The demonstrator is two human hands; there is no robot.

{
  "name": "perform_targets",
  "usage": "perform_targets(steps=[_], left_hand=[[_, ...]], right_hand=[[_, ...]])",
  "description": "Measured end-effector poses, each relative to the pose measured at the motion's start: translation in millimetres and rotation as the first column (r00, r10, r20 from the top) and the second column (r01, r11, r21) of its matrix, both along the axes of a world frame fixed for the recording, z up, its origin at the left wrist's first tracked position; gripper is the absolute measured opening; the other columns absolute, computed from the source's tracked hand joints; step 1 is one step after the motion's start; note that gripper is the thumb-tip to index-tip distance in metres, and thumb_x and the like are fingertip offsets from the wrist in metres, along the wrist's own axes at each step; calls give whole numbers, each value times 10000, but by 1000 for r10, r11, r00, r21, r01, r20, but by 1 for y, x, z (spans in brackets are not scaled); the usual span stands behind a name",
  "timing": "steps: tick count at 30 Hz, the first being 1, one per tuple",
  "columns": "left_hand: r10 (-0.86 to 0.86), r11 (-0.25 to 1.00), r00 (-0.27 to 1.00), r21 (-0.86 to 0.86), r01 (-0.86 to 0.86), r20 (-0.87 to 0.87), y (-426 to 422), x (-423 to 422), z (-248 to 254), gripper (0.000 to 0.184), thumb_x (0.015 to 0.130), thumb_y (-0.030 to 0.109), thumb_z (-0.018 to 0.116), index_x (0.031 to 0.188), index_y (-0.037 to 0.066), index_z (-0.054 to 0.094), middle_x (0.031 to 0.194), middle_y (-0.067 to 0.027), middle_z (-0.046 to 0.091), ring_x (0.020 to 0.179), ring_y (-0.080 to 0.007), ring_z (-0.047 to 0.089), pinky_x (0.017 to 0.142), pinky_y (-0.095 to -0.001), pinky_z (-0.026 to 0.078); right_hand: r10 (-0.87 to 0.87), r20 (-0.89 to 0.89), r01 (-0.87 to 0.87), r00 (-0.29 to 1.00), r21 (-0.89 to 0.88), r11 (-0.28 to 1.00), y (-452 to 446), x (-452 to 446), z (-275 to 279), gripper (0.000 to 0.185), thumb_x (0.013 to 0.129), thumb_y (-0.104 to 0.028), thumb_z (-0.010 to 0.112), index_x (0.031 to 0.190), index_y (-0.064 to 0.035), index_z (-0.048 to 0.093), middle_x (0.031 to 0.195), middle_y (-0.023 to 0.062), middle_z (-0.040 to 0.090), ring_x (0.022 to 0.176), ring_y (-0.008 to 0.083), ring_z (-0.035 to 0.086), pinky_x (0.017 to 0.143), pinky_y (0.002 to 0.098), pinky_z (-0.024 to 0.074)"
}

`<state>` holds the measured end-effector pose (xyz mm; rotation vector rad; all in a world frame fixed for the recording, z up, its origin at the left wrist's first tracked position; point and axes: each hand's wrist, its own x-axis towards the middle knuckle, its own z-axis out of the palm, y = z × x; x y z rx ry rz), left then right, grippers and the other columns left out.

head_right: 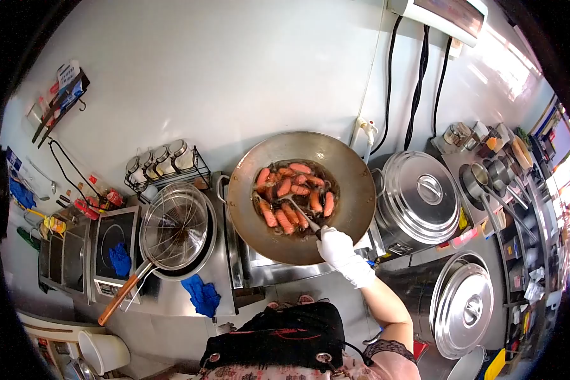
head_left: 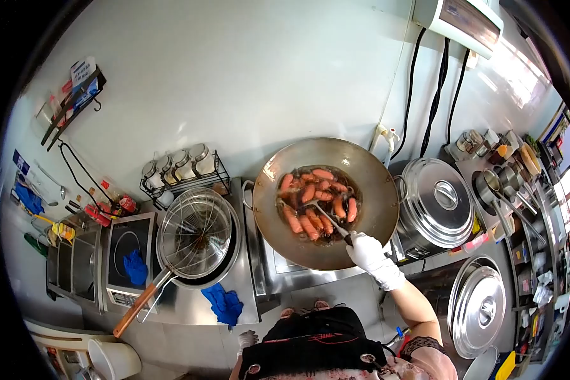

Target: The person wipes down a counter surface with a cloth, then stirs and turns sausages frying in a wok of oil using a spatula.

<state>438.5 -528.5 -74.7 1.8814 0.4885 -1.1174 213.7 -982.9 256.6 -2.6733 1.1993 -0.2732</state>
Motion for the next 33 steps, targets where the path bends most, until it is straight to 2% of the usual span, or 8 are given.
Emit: perform_targets(steps=[2,7,11,15,23,25,28,33], left_hand=[[6,999,995,53,-11,98,-9,-12,36,227,843,191,525,878,-20,602,658,-143,611,494,-230,571,420,-333,419],[-43,999,999,-16,43,26,-4,-7,36,236,848,205,514,895,-7,606,672,-132,616,510,-224,579,436,-328,429],[-96,995,995,-1,96,15,-1,-5,34,238,854,212,504,905,2,605,670,-127,613,511,-226,579,440,-337,431],[-137,990,990,-34,136,-32,2,2,25,237,858,213,498,901,6,605,671,-127,614,507,-226,576,437,-341,428],[-55,998,994,29,52,97,-16,-8,56,255,869,223,491,923,7,615,684,-137,623,504,-235,573,433,-334,421],[-62,998,994,19,60,86,-16,-6,55,253,871,222,495,923,6,616,683,-140,623,502,-237,573,432,-334,419],[-68,998,993,5,68,92,-17,-7,57,246,870,219,505,916,4,616,681,-145,622,500,-243,573,429,-338,417],[-26,998,995,62,20,101,-24,-9,63,224,859,204,521,882,1,612,678,-148,622,506,-248,578,425,-347,415]], right_hand=[[-16,-15,16,1000,-45,999,-2,14,-5,326,737,-227,678,959,-2,597,751,142,625,661,307,642,591,399,519],[-121,-7,116,993,-251,961,-23,36,-35,322,745,-238,668,942,5,594,716,126,616,577,278,639,511,379,515],[-153,51,161,987,-295,942,-35,28,-35,133,833,-161,566,841,-28,574,669,115,607,529,262,633,465,352,503],[-131,-23,105,991,-471,876,-41,3,-33,152,901,-119,478,803,-51,573,621,86,578,486,233,609,422,343,484],[-157,-279,-16,948,-530,848,-12,-52,-16,107,855,-105,531,771,-63,582,629,56,570,499,174,610,407,300,477],[-134,-265,-21,955,-511,859,-4,-63,-14,84,829,-122,559,764,-74,584,590,41,558,506,174,608,406,307,469],[-68,-196,25,978,-212,977,9,-71,-2,162,755,-161,643,780,-48,530,637,127,582,572,296,621,496,389,492],[0,-157,21,988,129,991,22,-57,33,225,746,-172,675,842,-27,532,725,191,604,667,375,618,596,451,492]])
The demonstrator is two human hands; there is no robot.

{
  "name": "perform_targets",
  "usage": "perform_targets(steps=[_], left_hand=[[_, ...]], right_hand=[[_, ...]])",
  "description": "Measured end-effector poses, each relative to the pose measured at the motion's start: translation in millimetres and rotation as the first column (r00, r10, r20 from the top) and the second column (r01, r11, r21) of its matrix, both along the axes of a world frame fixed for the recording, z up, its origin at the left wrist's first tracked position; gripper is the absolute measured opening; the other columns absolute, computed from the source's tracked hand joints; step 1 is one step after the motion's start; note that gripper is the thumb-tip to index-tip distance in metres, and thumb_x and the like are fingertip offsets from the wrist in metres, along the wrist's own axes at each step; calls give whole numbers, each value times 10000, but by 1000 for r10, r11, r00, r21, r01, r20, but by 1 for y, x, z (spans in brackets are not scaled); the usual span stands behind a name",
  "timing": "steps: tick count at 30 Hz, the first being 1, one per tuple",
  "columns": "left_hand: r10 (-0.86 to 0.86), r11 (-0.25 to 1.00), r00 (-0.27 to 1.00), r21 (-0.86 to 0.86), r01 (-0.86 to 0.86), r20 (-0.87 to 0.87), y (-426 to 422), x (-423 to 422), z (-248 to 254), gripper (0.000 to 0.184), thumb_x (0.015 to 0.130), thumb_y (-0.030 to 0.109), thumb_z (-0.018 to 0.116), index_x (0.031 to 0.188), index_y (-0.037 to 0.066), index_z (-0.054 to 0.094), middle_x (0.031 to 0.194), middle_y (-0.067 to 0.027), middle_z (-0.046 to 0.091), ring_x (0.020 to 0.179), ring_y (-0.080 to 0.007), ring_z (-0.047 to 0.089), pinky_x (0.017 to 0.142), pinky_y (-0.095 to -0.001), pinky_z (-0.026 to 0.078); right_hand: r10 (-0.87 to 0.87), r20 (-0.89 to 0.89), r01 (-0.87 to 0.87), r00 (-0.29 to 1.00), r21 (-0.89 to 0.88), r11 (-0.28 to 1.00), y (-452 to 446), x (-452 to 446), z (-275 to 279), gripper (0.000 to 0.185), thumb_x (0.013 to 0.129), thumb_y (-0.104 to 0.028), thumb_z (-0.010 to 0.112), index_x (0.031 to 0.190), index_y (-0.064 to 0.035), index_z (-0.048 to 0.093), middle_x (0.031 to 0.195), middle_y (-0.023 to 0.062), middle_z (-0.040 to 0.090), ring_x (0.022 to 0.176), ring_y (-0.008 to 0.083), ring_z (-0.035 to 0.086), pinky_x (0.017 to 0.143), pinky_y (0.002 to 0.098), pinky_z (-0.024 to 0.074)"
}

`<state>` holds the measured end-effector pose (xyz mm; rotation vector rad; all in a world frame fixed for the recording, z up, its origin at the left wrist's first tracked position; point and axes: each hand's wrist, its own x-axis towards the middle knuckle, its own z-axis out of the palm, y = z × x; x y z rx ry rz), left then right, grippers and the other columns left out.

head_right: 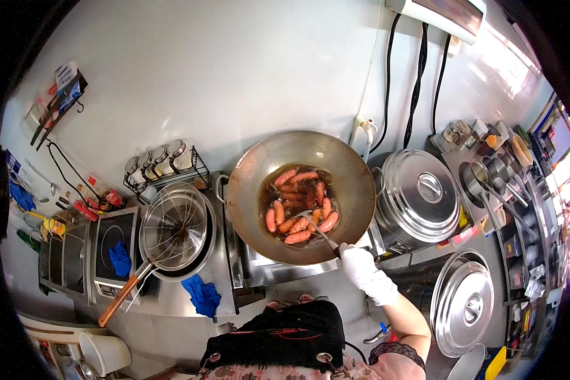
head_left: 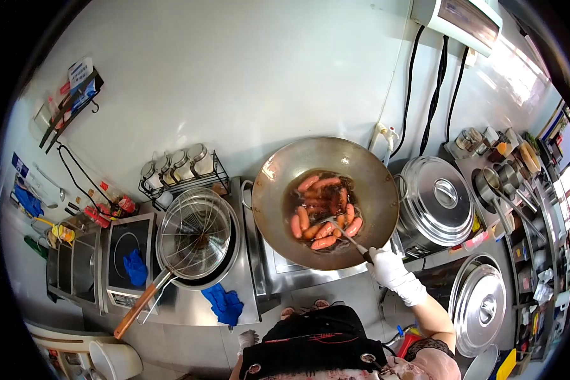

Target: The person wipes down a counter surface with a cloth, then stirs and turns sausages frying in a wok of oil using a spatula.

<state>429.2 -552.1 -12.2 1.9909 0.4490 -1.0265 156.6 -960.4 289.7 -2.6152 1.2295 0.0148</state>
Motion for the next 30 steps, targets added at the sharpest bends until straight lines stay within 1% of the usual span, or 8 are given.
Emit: perform_targets(steps=[2,6,8,12,16,19,26,30], left_hand=[[-2,1000,1000,18,2,-5,-1,1,1,206,842,182,529,872,-4,611,672,-149,622,512,-251,586,429,-348,423],[2,1000,1000,26,-1,-13,0,8,-6,200,831,179,539,865,-5,611,667,-146,622,517,-253,593,435,-348,431],[-55,995,993,-87,47,-100,16,18,-40,203,826,187,552,859,-4,612,660,-142,620,516,-252,594,435,-349,433],[-68,997,995,-29,66,-77,23,15,-61,210,829,201,555,863,3,615,671,-143,627,520,-245,598,433,-345,432],[-54,997,994,-64,48,-93,24,14,-62,227,838,205,546,881,-6,620,690,-149,637,523,-238,602,434,-341,436],[-30,999,995,-31,27,-92,21,14,-46,238,843,203,536,889,-15,620,697,-152,639,516,-237,600,432,-340,437],[-8,1000,1000,-9,8,12,7,7,-16,247,853,197,507,896,-19,619,703,-157,642,507,-238,596,426,-330,434],[-59,998,996,-36,56,-73,16,16,-54,241,855,194,506,887,-18,616,700,-160,640,506,-239,595,422,-330,429]], right_hand=[[94,182,-91,979,-28,995,0,10,-7,203,749,-186,660,812,-24,555,710,184,622,660,334,641,590,431,507],[29,222,-43,975,55,998,-14,42,-31,245,767,-196,654,892,-11,551,798,210,621,746,393,618,672,455,495],[32,212,-33,977,-1,999,-24,55,-43,270,762,-218,661,912,-13,568,785,185,623,716,367,628,644,443,503],[34,176,10,984,-242,970,-46,71,-63,341,754,-243,674,969,8,591,737,132,623,640,291,647,551,392,518],[-57,128,109,990,-449,887,-65,73,-71,112,840,-143,537,857,-39,576,654,103,590,526,254,631,445,353,500],[-54,67,83,996,-567,820,-70,54,-68,88,866,-96,495,845,-49,568,642,82,569,495,224,614,425,335,492],[-36,-103,-45,994,-684,728,-45,3,-51,95,882,-103,525,827,-52,583,598,36,537,476,170,586,412,290,470],[-58,-163,-73,985,-695,716,-25,-13,-56,111,865,-124,558,787,-64,608,586,32,537,454,167,564,378,302,433]])
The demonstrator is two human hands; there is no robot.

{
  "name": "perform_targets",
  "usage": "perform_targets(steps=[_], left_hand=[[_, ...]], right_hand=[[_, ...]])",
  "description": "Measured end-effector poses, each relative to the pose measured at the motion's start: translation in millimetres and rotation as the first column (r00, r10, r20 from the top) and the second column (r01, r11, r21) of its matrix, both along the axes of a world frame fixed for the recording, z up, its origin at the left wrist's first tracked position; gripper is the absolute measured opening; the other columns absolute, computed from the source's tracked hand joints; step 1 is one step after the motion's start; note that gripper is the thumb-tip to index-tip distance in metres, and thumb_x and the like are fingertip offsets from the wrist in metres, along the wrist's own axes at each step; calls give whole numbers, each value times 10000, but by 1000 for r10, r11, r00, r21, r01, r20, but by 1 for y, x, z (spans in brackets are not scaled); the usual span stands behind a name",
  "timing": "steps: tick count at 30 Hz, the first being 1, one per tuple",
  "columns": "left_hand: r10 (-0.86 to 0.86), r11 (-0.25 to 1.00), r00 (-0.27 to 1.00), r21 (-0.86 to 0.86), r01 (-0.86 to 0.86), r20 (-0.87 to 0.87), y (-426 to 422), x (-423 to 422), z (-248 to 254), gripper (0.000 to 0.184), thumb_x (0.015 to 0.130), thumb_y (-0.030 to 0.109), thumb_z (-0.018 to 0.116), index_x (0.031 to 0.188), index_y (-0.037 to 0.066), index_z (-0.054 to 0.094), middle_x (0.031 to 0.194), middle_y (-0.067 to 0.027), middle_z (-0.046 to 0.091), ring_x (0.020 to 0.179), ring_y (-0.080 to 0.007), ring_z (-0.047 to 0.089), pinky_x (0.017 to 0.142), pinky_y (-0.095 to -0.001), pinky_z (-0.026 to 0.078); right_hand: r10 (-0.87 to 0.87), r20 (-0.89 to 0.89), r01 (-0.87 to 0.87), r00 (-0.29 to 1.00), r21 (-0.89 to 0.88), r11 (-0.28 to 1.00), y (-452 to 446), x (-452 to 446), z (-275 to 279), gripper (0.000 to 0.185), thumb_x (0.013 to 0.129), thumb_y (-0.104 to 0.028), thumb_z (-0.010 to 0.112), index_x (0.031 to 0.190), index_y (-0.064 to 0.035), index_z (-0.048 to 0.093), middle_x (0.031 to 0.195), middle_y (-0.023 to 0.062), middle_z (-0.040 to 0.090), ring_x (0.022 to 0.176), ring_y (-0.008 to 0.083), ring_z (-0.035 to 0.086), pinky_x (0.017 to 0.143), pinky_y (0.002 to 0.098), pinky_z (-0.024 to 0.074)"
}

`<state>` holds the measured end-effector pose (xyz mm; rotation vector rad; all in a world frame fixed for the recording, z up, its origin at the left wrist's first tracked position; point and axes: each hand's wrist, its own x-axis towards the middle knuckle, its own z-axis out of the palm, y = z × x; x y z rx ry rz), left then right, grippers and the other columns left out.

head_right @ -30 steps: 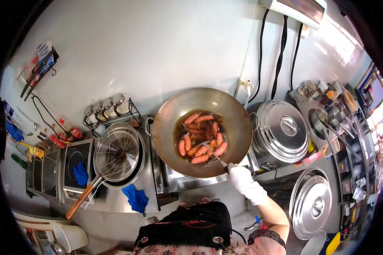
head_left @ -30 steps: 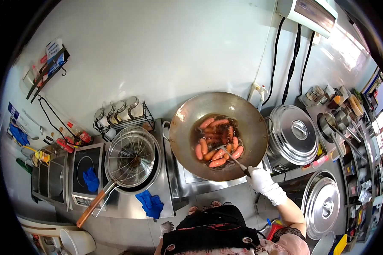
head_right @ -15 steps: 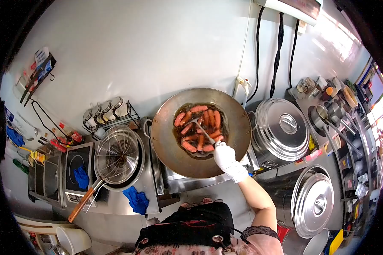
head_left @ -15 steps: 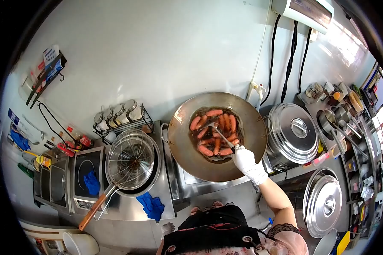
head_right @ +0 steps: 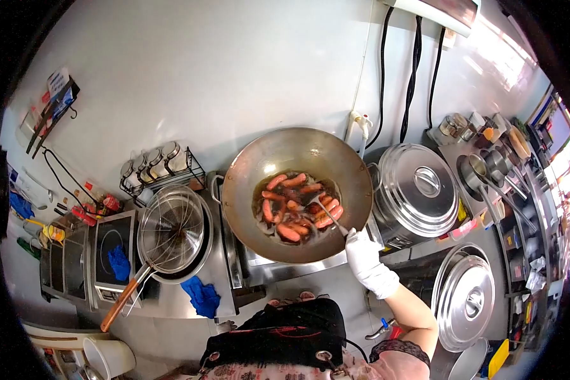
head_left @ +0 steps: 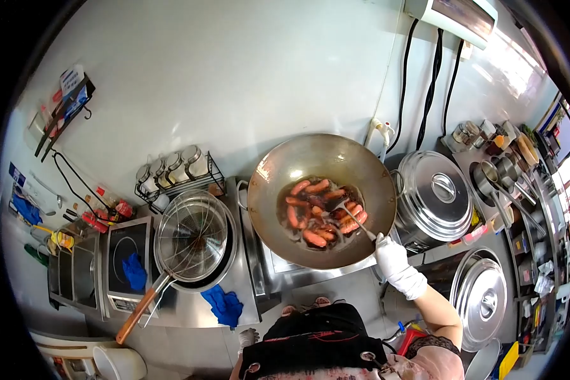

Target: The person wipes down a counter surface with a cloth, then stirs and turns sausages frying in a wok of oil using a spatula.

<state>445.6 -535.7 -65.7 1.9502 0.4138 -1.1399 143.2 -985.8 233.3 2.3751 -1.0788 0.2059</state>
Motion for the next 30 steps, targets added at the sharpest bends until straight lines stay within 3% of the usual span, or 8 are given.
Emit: perform_targets(steps=[4,6,11,15,18,22,28,30], left_hand=[[18,1000,994,-1,-18,111,-21,-10,45,225,858,192,514,877,-9,612,665,-154,622,497,-242,588,414,-329,416],[21,1000,994,-16,-19,111,-24,-8,45,215,858,189,520,874,-4,611,646,-149,613,492,-243,584,409,-330,409],[76,995,997,-68,-77,-22,-19,2,32,193,844,178,552,845,-8,605,618,-144,597,474,-249,571,391,-336,394],[77,996,994,-40,-74,75,-19,-4,32,193,843,182,562,838,-6,602,610,-144,589,471,-251,567,390,-337,392],[78,997,996,-1,-78,-35,-16,-3,33,190,849,183,562,842,-2,605,615,-144,593,468,-248,565,391,-334,391],[121,991,992,-57,-119,36,-17,-10,40,182,851,179,566,848,2,609,624,-128,597,469,-233,562,394,-331,390],[-5,1000,997,-21,3,-77,-4,5,8,199,853,190,552,864,2,616,653,-127,610,497,-220,577,408,-322,396],[-7,1000,997,-14,5,-79,-2,4,2,211,855,196,545,867,-2,617,666,-132,618,506,-221,585,414,-322,402]], right_hand=[[23,1,-23,1000,148,989,15,-1,7,134,876,-123,528,793,-52,606,606,68,580,441,181,567,375,312,438],[93,118,-116,989,210,971,16,2,0,127,868,-113,516,784,-59,594,608,71,576,451,193,588,386,316,455],[77,231,-156,970,348,924,16,29,11,56,778,-119,550,745,-73,553,603,67,572,472,212,610,412,331,484],[45,273,-142,961,346,928,5,54,3,91,816,-124,530,755,-65,561,611,80,590,492,226,626,429,331,500],[-49,248,-54,967,391,919,-10,71,-11,181,776,-195,622,833,-31,573,666,119,606,547,273,634,489,370,513],[-10,310,-58,951,208,976,-29,87,-21,141,825,-158,545,839,-28,598,608,90,581,475,249,610,429,350,491],[-84,259,-12,962,348,937,-48,73,-11,307,771,-201,636,993,7,594,725,126,606,578,279,633,508,373,509],[-8,301,-108,953,368,923,-44,52,8,346,767,-206,645,1026,16,587,764,144,613,609,295,636,533,381,512]])
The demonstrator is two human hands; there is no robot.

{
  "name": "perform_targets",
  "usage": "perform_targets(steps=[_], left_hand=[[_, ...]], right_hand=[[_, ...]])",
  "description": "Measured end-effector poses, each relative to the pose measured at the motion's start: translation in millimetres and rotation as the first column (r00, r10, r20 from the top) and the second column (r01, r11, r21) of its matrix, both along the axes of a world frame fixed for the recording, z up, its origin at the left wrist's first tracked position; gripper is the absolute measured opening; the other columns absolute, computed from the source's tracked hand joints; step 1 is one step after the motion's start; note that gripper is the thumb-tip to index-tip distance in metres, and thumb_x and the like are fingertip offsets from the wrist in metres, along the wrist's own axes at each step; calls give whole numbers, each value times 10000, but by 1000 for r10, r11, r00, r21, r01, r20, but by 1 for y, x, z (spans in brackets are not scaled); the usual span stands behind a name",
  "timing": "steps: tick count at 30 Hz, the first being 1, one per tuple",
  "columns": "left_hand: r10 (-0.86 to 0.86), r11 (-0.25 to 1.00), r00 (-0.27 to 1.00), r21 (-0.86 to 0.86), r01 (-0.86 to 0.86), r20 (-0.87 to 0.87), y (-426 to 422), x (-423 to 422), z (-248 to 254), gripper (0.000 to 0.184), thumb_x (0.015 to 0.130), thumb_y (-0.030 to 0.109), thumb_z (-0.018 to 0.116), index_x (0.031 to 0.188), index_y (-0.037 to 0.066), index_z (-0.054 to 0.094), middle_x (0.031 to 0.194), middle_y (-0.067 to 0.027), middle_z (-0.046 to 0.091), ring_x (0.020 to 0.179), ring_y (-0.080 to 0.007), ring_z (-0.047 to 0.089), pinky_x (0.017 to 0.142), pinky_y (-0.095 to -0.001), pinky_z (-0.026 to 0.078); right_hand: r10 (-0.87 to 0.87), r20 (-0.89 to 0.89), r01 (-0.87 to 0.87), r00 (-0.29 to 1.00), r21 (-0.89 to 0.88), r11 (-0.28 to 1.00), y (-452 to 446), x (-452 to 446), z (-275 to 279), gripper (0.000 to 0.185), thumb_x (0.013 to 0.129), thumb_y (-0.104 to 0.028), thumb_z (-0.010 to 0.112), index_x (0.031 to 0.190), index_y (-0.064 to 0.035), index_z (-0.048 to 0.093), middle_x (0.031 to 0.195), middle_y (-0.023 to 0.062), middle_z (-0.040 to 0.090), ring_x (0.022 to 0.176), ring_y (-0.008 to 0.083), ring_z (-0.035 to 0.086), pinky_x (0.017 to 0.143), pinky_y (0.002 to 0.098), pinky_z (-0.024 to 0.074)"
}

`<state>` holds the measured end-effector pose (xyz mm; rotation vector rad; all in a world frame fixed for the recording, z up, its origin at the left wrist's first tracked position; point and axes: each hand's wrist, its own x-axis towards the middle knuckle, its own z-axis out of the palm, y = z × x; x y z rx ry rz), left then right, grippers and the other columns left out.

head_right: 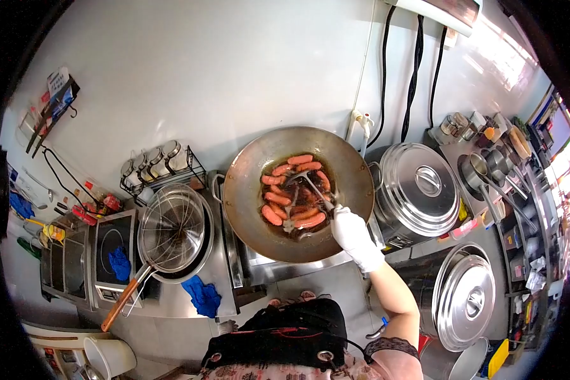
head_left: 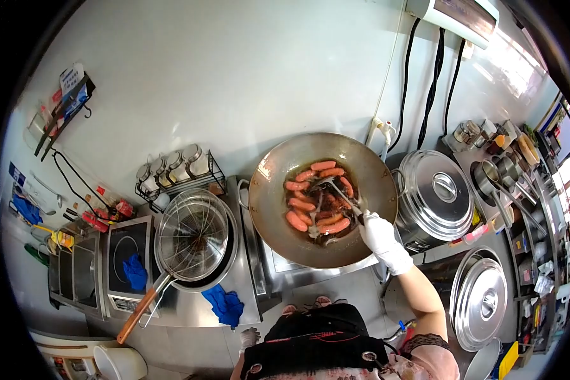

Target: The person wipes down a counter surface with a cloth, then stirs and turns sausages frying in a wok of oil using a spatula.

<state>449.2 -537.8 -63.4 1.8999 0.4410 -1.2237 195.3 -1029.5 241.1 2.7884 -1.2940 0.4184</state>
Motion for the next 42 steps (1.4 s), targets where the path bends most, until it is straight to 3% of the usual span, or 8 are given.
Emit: perform_targets(steps=[6,12,17,21,23,27,38,42], left_hand=[[-91,995,994,48,88,60,-3,-2,18,220,849,197,543,883,-10,612,692,-155,633,510,-256,593,437,-344,435],[-44,972,995,-236,22,-90,-1,17,-9,248,873,226,518,982,14,587,776,-165,649,609,-269,617,470,-335,457],[-581,753,785,-224,619,214,-25,15,-13,223,902,186,474,1048,32,544,769,-138,642,603,-238,612,455,-321,436],[-281,937,948,-170,304,149,-8,17,-26,198,910,197,478,996,39,559,755,-120,641,560,-213,602,436,-311,416],[-67,951,929,-306,-51,-364,-4,29,-16,175,914,184,479,945,41,576,727,-113,638,533,-207,596,423,-304,404],[-53,952,925,-298,-66,-375,2,27,-15,165,908,173,491,913,38,586,706,-116,633,529,-215,596,425,-306,408],[-89,996,995,10,89,38,16,7,-16,302,888,241,493,898,-28,628,644,-151,620,500,-228,581,445,-332,437],[-385,918,906,174,356,174,3,0,47,373,890,304,479,802,0,676,617,-120,630,504,-219,583,486,-340,455]], right_hand=[[0,19,-1,1000,57,998,23,-60,54,424,733,-183,666,1087,35,580,790,169,621,673,306,644,587,385,519],[-62,-13,63,998,103,993,48,-104,89,416,745,-192,666,1092,22,589,797,159,622,690,312,636,601,383,515],[-77,-102,93,992,154,984,68,-116,105,423,743,-190,678,1101,17,589,832,155,634,733,306,640,629,387,515],[-47,-76,60,996,187,980,77,-118,111,413,740,-185,679,1095,7,591,845,164,640,741,319,640,634,397,515],[-67,-115,94,991,251,964,79,-117,111,415,737,-181,682,1100,-3,590,839,171,640,748,331,640,640,404,514],[-38,-92,59,995,236,970,82,-114,107,347,738,-175,677,1035,-13,598,813,168,636,712,336,638,621,412,512],[108,-12,-101,994,266,959,69,-66,47,222,734,-172,668,863,-30,557,761,159,620,672,329,635,589,415,506],[124,16,-124,992,257,958,58,-37,24,249,728,-188,672,882,-21,570,758,158,621,669,314,640,588,408,508]])
